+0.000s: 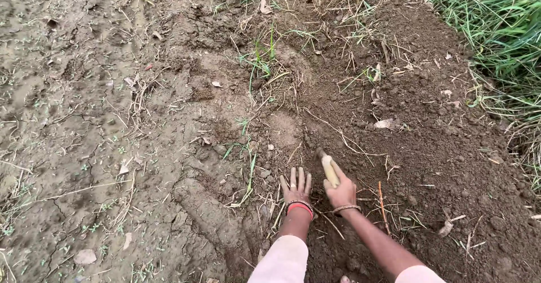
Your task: Digging and smoothing soil using a small hand trowel and bare hands in a field.
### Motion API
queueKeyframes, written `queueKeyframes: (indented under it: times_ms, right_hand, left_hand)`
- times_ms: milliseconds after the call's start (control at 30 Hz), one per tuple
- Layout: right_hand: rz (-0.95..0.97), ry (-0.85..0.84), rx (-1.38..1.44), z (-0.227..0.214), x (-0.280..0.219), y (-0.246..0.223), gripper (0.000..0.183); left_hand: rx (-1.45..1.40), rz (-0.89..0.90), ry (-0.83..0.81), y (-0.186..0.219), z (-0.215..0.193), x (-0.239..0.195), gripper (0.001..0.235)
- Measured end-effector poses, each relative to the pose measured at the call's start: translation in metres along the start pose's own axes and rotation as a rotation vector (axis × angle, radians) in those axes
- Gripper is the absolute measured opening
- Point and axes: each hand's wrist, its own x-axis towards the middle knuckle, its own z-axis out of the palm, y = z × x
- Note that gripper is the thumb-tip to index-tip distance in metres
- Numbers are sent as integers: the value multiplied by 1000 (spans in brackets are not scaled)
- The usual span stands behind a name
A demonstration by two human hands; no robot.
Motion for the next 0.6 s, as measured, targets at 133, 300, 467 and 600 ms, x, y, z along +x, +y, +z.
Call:
queueKeyframes:
  times_ms: [133, 300, 467, 600]
  right_hand:
    - [571, -131, 1020, -43, 5, 21, 65]
    - [515, -161, 859, -80, -60, 9, 66]
    - [223, -67, 399, -14, -35, 22, 67]
    - [191, -41, 313, 8, 70, -29, 66]
  left_hand:
    - [-29, -21, 75, 9, 28, 16, 123]
    - [8, -28, 153, 16, 52, 51, 90]
    - [63, -59, 202, 20, 71, 67, 89]
    - [-15, 21, -15, -2, -14, -17, 131]
